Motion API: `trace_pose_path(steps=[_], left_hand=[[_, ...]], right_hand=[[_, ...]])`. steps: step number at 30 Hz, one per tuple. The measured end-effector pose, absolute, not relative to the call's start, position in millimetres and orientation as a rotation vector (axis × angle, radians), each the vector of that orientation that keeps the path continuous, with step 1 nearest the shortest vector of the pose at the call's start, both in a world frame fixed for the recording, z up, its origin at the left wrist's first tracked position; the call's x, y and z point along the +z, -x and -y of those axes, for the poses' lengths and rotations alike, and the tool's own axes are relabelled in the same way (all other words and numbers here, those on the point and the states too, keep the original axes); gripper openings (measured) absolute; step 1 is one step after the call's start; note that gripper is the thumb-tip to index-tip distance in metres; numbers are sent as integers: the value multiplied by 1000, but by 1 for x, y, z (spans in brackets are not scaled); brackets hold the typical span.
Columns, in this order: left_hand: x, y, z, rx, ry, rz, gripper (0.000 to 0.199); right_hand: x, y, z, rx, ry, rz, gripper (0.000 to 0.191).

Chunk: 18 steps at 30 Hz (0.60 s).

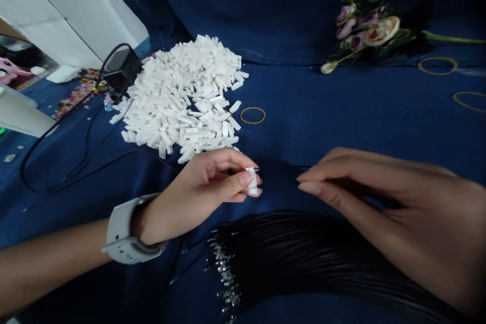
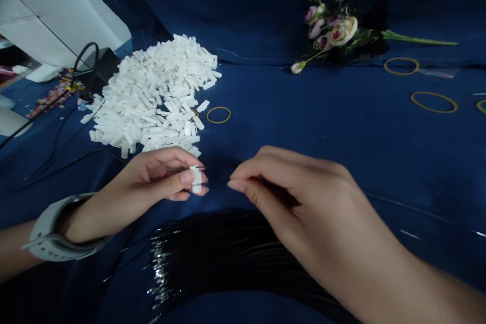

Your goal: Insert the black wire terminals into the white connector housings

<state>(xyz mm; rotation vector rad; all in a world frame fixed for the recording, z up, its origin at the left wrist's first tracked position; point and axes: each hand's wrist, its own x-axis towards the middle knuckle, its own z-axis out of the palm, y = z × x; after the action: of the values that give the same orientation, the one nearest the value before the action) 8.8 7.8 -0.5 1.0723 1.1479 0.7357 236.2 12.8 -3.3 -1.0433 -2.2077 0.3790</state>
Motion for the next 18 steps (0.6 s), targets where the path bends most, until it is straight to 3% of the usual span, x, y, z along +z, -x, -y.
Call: trace_pose_path(steps=[3, 18], left_hand=[[1, -9, -8, 722, -1096, -1186, 5], [3, -9, -6, 714, -1144, -1212, 7]], right_hand=[[-3, -235, -14, 212, 1186, 2173, 6], [-2, -234, -12, 310, 1242, 2167, 15]])
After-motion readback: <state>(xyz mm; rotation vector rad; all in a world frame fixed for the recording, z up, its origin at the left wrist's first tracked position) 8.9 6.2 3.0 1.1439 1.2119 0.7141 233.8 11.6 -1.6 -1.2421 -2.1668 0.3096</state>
